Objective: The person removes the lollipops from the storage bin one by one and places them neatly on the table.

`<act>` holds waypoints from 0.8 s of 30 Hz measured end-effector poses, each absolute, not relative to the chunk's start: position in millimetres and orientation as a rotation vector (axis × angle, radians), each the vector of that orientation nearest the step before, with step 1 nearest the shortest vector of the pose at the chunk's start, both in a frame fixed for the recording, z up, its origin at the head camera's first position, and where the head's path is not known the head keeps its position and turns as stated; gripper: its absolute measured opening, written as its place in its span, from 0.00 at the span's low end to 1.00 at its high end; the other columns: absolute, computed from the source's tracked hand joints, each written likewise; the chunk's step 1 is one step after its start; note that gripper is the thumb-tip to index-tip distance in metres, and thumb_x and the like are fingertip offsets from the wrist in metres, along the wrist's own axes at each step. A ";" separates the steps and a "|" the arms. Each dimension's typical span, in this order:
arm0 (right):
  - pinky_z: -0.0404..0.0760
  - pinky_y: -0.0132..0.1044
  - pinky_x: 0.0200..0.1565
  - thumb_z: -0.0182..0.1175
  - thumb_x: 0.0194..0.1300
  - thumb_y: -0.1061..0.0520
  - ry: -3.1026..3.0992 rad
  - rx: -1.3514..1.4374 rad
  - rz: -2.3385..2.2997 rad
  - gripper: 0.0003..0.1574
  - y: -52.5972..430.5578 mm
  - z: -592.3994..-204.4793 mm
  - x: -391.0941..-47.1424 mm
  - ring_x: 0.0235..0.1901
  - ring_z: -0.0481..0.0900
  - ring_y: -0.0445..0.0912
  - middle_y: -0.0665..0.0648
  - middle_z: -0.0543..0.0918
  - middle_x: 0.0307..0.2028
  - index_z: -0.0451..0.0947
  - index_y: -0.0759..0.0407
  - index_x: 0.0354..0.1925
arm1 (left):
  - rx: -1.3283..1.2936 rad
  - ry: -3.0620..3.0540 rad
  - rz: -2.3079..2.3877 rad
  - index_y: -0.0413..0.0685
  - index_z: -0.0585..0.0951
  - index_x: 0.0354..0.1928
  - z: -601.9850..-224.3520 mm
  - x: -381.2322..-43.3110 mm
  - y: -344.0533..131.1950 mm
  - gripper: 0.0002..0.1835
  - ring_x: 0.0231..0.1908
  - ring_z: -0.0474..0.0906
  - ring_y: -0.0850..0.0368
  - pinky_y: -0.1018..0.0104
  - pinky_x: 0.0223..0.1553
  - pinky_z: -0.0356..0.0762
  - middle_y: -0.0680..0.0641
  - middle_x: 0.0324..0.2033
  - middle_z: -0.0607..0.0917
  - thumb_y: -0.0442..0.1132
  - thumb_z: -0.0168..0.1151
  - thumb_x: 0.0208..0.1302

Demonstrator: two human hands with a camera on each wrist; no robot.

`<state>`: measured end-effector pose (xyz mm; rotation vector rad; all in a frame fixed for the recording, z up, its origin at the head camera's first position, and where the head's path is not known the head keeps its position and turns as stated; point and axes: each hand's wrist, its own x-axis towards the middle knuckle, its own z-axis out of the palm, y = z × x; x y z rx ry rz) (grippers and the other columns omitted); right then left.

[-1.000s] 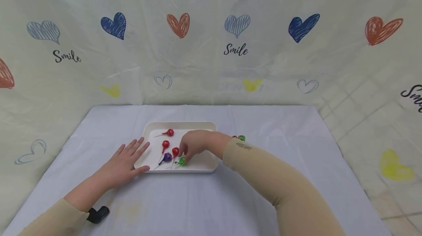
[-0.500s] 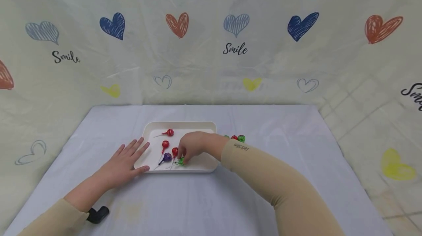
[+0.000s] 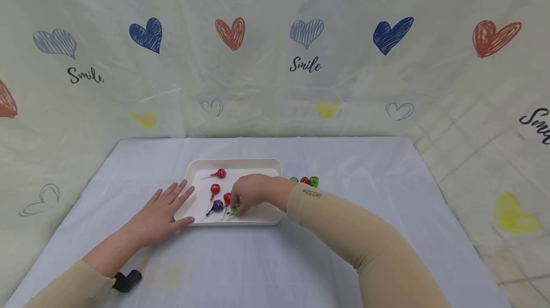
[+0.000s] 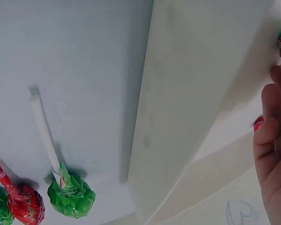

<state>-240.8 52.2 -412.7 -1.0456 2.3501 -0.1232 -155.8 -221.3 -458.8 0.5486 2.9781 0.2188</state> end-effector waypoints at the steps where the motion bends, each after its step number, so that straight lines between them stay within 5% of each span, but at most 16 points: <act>1: 0.75 0.38 0.59 0.72 0.60 0.50 2.352 -1.051 -0.117 0.13 52.3 -413.0 -240.7 0.46 0.77 0.35 0.37 0.84 0.42 0.88 0.37 0.44 | 0.549 2.979 0.217 0.55 0.54 0.78 -458.6 -155.6 -221.3 0.47 0.76 0.44 0.39 0.36 0.72 0.39 0.43 0.78 0.49 0.69 0.55 0.64; 24: 0.77 0.35 0.55 0.68 0.65 0.53 2.446 -0.989 -0.051 0.13 80.1 -405.9 -260.2 0.42 0.77 0.38 0.41 0.85 0.44 0.88 0.44 0.48 | 0.542 2.979 0.227 0.55 0.54 0.79 -460.7 -156.5 -221.5 0.47 0.76 0.43 0.40 0.36 0.72 0.38 0.44 0.78 0.48 0.68 0.56 0.64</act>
